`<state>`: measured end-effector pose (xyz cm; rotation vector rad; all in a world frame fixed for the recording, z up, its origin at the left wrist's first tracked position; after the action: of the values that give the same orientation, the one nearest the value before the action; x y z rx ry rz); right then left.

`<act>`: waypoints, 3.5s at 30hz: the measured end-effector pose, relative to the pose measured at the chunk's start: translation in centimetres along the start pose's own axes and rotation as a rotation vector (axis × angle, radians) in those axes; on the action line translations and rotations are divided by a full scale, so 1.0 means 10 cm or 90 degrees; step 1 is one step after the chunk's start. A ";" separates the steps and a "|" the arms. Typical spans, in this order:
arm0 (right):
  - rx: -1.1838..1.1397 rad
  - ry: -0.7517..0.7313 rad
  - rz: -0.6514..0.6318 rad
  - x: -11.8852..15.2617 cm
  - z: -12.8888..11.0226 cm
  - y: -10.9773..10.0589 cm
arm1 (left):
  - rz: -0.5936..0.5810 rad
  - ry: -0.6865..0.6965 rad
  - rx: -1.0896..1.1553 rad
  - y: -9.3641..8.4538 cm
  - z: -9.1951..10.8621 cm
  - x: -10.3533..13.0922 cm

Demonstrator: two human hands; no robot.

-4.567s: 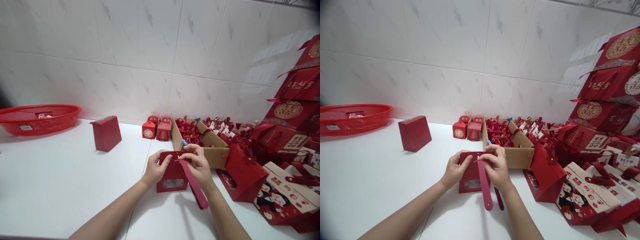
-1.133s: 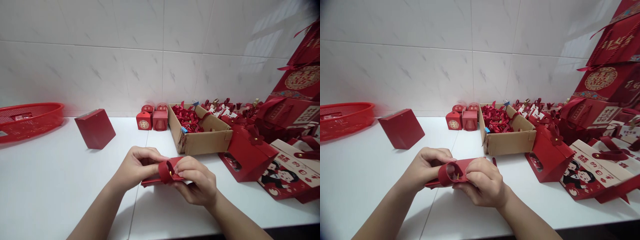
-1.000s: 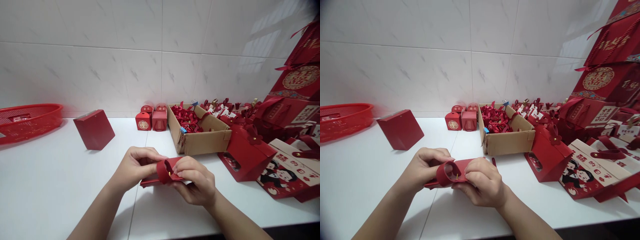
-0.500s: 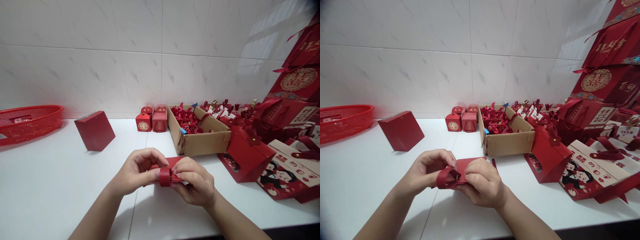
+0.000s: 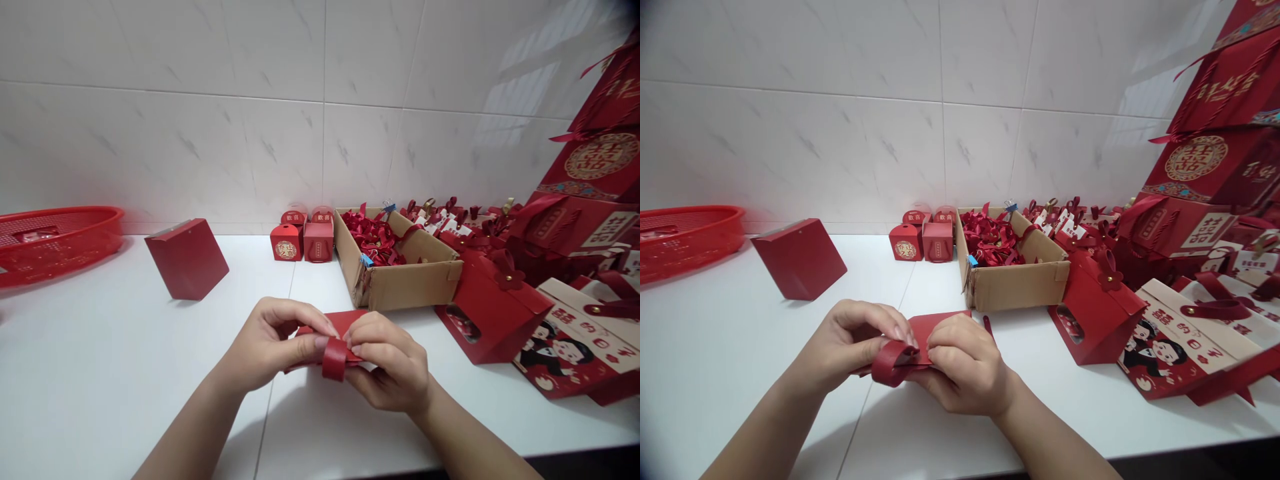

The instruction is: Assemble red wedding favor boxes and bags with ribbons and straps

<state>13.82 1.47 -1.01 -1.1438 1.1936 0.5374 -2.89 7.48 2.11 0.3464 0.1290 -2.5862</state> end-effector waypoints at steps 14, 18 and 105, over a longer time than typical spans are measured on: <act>-0.007 0.003 -0.023 0.00 -0.01 0.01 | 0.038 -0.028 0.012 0.05 0.05 0.01; -0.017 -0.001 -0.024 0.00 -0.01 0.01 | 0.038 -0.035 -0.011 0.06 0.06 0.03; -0.028 0.216 0.061 0.04 0.03 0.06 | 0.035 0.360 -0.150 -0.01 -0.11 -0.09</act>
<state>13.58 1.87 -1.66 -1.2531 1.5408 0.4537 -1.92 8.17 1.31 0.9643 0.6054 -2.3172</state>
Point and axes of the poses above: each hand's wrist, its own x-axis away from the middle knuckle, its own y-axis out of the palm, z = x × y, the point moved 1 cm from there along -x, towards the middle knuckle, and after that the axes turned 10 degrees about -z, right-handed, at the moved point
